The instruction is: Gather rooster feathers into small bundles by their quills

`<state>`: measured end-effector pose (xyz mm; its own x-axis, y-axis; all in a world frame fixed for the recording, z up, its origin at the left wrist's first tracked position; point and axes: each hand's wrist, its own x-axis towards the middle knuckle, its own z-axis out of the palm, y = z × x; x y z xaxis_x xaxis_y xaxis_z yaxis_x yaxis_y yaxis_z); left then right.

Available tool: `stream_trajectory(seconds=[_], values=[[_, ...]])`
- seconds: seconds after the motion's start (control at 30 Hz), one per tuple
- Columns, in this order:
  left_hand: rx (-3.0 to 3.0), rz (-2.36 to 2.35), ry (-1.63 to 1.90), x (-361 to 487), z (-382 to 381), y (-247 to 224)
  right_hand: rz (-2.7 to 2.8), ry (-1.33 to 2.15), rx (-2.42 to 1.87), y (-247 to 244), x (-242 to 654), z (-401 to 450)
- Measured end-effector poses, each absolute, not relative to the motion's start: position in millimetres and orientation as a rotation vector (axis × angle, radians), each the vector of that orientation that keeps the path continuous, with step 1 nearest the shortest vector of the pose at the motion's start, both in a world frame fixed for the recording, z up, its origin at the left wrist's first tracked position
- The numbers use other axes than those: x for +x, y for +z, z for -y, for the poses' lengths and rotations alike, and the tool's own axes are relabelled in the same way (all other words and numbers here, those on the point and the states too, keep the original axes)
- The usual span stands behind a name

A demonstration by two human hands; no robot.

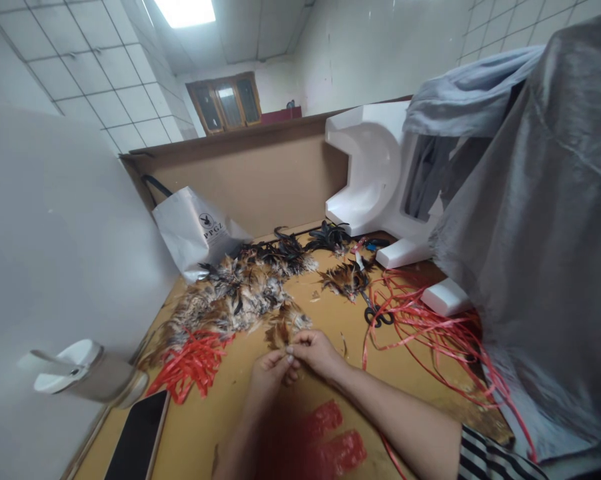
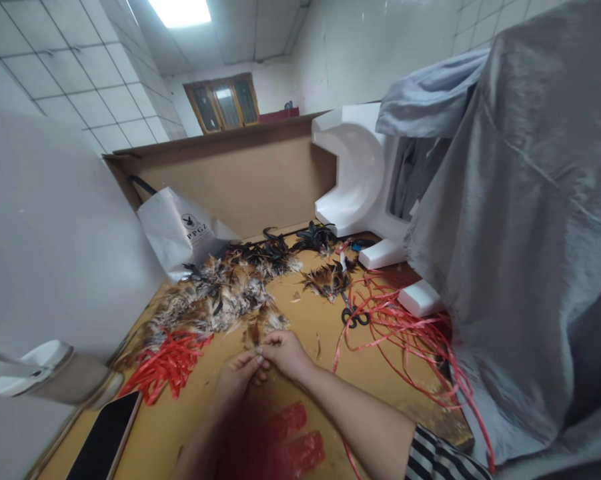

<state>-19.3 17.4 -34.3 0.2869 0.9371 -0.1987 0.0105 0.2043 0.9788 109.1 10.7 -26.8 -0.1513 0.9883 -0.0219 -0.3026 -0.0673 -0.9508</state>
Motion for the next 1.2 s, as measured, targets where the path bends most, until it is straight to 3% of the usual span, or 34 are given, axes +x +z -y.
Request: stream_trajectory(seconds=[0.13,0.47,1.2], values=[[1.132,-1.070,0.865,-20.2,-18.4,-35.3,1.086,1.484,-0.933,-26.7,113.2,-13.1],[0.892,-1.067,1.018,-24.3,-23.5,-33.0,0.956,1.082,-1.221,-26.0,149.6,-39.6],[0.872,-1.032,1.069,-25.0,-25.8,-38.6,1.342,0.859,-1.320,-45.3,151.4,-44.2]])
